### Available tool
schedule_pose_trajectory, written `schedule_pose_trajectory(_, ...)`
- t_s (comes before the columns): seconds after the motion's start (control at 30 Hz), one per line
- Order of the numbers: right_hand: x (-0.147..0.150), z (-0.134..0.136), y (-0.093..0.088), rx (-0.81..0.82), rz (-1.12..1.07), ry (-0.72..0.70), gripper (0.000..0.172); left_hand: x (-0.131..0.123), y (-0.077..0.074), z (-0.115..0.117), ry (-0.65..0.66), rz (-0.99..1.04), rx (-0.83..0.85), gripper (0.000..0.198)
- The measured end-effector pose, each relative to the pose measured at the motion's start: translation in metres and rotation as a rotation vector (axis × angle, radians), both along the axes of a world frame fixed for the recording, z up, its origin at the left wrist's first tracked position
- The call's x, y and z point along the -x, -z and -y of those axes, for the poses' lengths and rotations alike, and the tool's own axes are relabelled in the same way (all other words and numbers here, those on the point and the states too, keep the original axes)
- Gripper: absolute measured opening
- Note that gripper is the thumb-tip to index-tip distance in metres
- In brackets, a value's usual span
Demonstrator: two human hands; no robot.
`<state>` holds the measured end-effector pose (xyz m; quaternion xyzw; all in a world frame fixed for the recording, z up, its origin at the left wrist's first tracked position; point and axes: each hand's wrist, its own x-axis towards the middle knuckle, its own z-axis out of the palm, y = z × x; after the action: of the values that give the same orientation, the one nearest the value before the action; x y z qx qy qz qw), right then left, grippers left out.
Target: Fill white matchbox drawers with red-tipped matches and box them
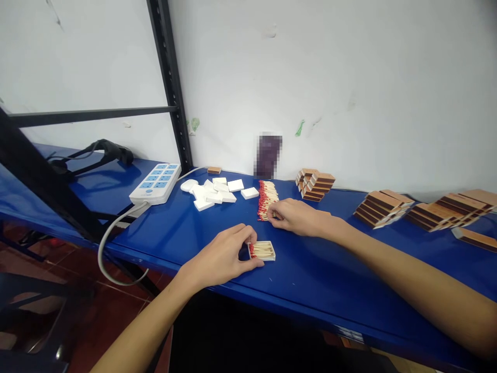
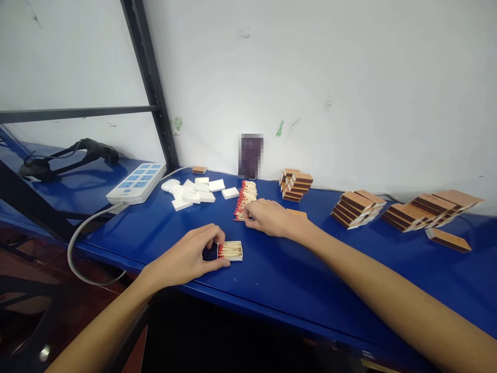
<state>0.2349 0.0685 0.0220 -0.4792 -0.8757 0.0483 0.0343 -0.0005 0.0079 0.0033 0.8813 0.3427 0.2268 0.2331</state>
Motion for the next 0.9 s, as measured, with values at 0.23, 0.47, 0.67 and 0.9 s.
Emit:
schedule_pose_trajectory(0.23, -0.0036, 0.0015, -0.0027, 0.045, 0.015, -0.079, 0.008, -0.0001, 0.0, -0.0006, 0.004, 0.0, 0.003, 0.025)
schedule_pose_trajectory(0.47, -0.0063, -0.001, -0.0015, -0.01, 0.051, -0.059, 0.014, 0.0001, 0.0007, -0.0007, 0.005, 0.006, -0.002, 0.025)
schedule_pose_trajectory(0.67, -0.0056, -0.0007, -0.0038, -0.041, 0.076, -0.066, 0.013, 0.0002, -0.0004, -0.0001, 0.001, 0.002, 0.004, 0.025)
schedule_pose_trajectory(0.9, -0.0042, 0.0, -0.0044, -0.053, 0.071, -0.064, 0.014, -0.0003, 0.0001, -0.0005, 0.002, 0.002, 0.002, 0.025)
